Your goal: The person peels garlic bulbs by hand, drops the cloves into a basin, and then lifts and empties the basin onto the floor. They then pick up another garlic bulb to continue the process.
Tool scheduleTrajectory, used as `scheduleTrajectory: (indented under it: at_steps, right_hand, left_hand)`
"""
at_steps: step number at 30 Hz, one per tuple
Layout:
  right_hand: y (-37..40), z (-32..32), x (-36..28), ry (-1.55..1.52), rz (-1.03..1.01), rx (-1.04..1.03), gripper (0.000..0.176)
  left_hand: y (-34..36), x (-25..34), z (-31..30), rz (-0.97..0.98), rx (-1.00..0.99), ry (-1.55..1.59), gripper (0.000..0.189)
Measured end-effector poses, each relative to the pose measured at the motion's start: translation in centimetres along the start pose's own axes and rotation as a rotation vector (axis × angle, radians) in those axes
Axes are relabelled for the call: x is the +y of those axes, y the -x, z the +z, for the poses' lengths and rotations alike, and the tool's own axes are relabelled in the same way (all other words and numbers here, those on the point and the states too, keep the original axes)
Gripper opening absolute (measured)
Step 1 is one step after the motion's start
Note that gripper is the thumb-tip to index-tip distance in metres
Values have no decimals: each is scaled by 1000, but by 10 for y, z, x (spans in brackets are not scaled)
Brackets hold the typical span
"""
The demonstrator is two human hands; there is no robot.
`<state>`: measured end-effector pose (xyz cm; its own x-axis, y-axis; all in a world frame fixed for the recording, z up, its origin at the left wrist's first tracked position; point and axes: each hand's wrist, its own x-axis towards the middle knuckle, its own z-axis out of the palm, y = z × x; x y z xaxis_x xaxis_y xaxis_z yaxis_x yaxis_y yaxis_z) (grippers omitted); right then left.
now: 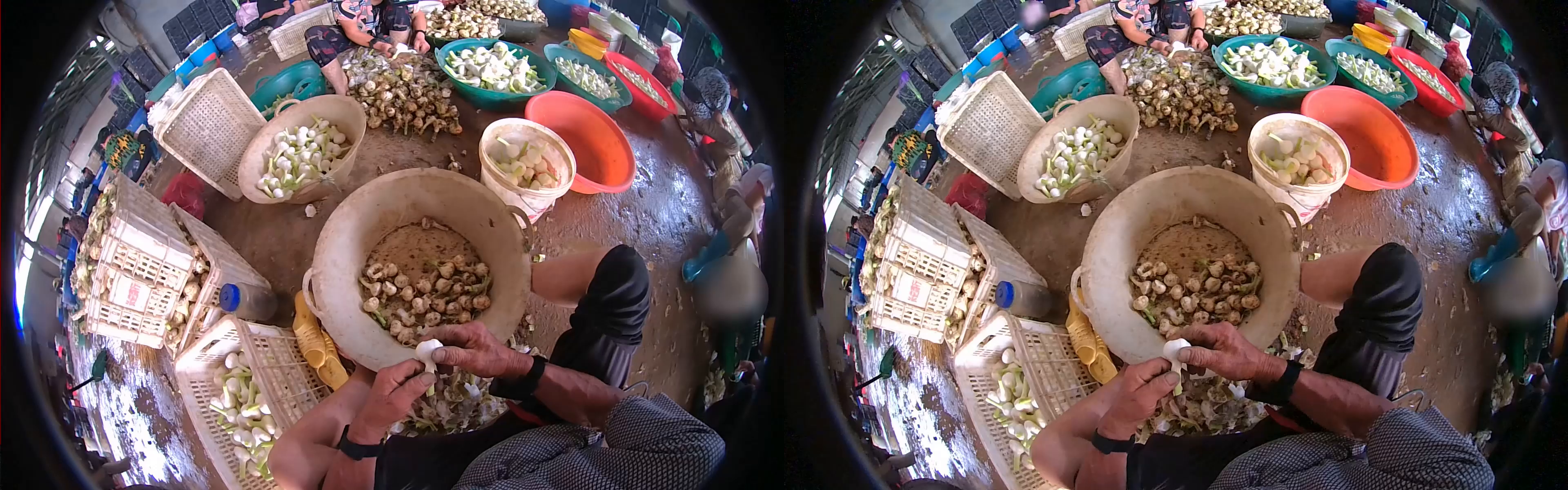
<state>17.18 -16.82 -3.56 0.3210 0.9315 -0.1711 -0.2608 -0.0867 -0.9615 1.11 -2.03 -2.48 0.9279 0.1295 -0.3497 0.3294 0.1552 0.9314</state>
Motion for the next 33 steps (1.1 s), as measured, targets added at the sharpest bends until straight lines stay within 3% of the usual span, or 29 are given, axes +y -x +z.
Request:
scheduleTrajectory:
  at_steps: [4, 8, 11, 13, 18, 20, 22, 25, 28, 30, 32, 33]
  right_hand:
    - [0, -3, 4, -35, 17, -12, 35]
    - [0, -4, 3, -143, 43, -49, 34]
    - [1, -3, 8, -214, 94, -50, 34]
    - [2, -1, 19, -264, 130, -41, 35]
    - [-2, -3, 41, -663, 266, -58, 47]
    - [-2, -4, 36, -669, 307, -18, 47]
    - [-2, -4, 35, -675, 342, 30, 47]
    - [0, -1, 43, -608, 369, 13, 47]
    - [-2, -3, 45, -686, 428, 1, 50]
    - [-6, -13, 41, -930, 465, -104, 52]
    - [-3, -14, 33, -888, 399, -104, 52]
    - [-2, -14, 29, -848, 334, -106, 52]
  left_hand:
    - [0, -15, -1, -52, -55, 297, 26]
    - [1, -12, -1, -73, -117, 361, 30]
    - [4, 3, 6, -85, -22, 309, 18]
    - [5, 23, 6, -46, -24, 2, 19]
    - [5, 33, -3, -54, -13, -196, 17]
    - [6, 34, -7, -77, -49, -322, 18]
    - [2, 20, -10, 91, -164, -464, 18]
    - [0, 1, -11, 112, -238, -472, 18]
    - [0, -7, -16, 77, -279, -570, 17]
    - [0, -8, -16, 87, -275, -667, 17]
    - [0, -7, -14, 100, -268, -765, 17]
    - [-1, -3, -11, 14, -305, -810, 19]
